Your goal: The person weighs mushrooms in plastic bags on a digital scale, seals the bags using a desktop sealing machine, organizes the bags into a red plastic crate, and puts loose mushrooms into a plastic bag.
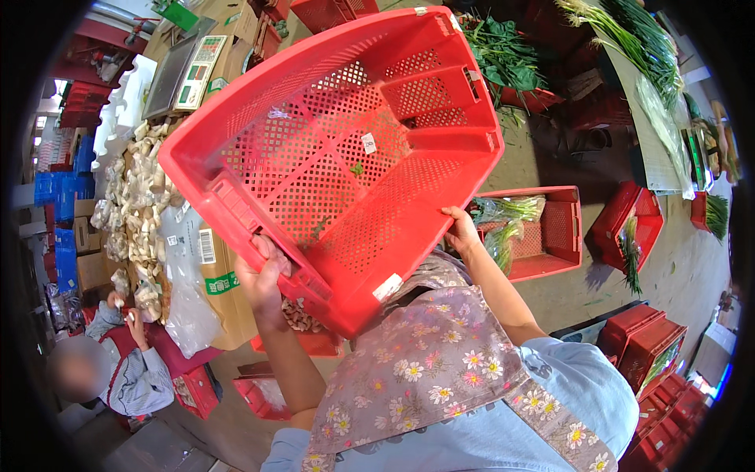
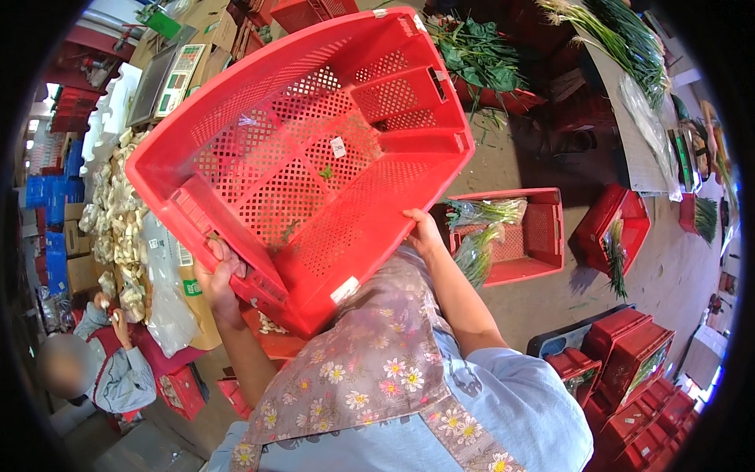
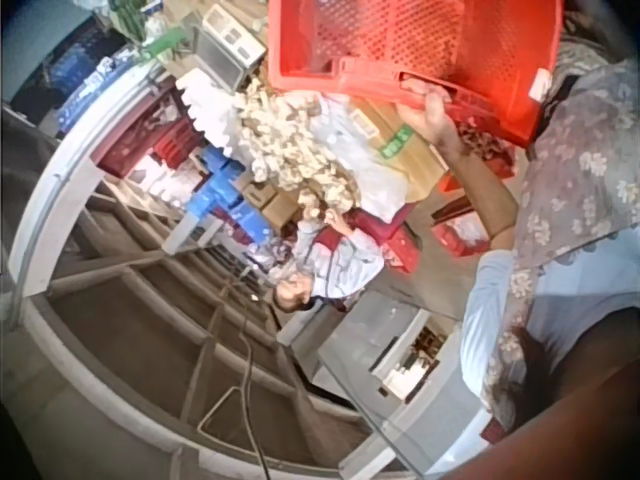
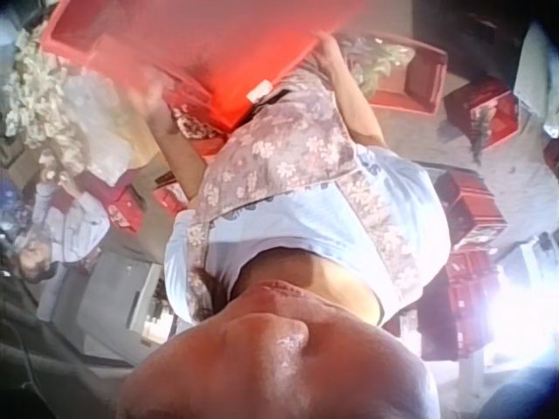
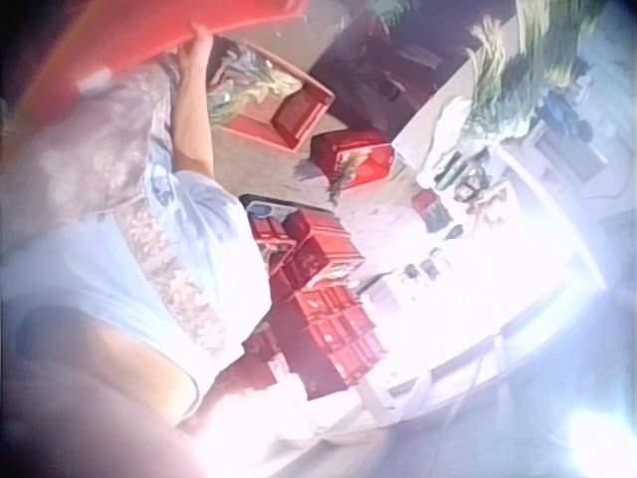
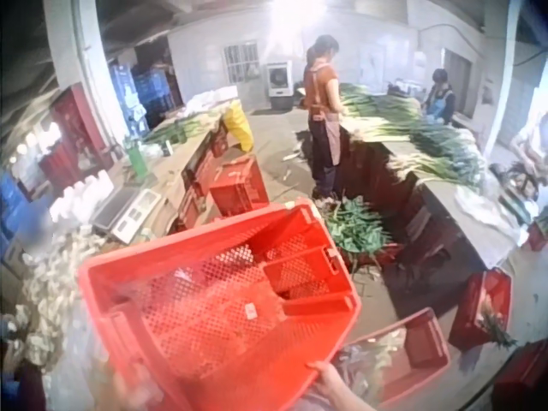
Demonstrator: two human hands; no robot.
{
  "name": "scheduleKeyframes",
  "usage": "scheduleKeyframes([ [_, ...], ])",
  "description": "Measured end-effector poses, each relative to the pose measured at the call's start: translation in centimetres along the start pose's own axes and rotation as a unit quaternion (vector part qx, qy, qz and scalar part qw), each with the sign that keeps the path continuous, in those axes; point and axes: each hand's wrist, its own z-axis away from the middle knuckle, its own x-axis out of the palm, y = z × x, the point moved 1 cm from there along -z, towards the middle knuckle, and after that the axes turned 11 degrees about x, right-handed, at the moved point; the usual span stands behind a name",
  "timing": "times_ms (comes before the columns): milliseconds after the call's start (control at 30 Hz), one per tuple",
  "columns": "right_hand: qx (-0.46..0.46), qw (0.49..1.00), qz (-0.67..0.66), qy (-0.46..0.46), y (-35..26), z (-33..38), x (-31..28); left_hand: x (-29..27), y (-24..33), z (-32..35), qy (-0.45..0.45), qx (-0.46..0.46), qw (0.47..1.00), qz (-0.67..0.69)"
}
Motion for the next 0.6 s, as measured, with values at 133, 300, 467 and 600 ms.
scheduleKeyframes([
  [133, -0.007, 1.0, -0.017, -0.011, 0.2, 0.2, 0.1, -0.6, -0.6, -0.8, -0.026, 0.0, 0.999, 0.028],
  [300, 0.011, 1.0, -0.028, -0.009, 0.4, 0.2, -0.5, -0.6, -1.2, -1.0, -0.017, -0.018, 0.999, 0.023],
  [467, 0.018, 1.0, -0.02, -0.009, 0.5, -0.2, -1.3, 0.2, -1.3, -0.7, -0.015, -0.023, 0.999, 0.018],
  [600, 0.022, 1.0, -0.005, -0.005, 0.5, -0.4, -0.9, 1.0, -0.7, -0.4, -0.023, -0.005, 1.0, -0.005],
])
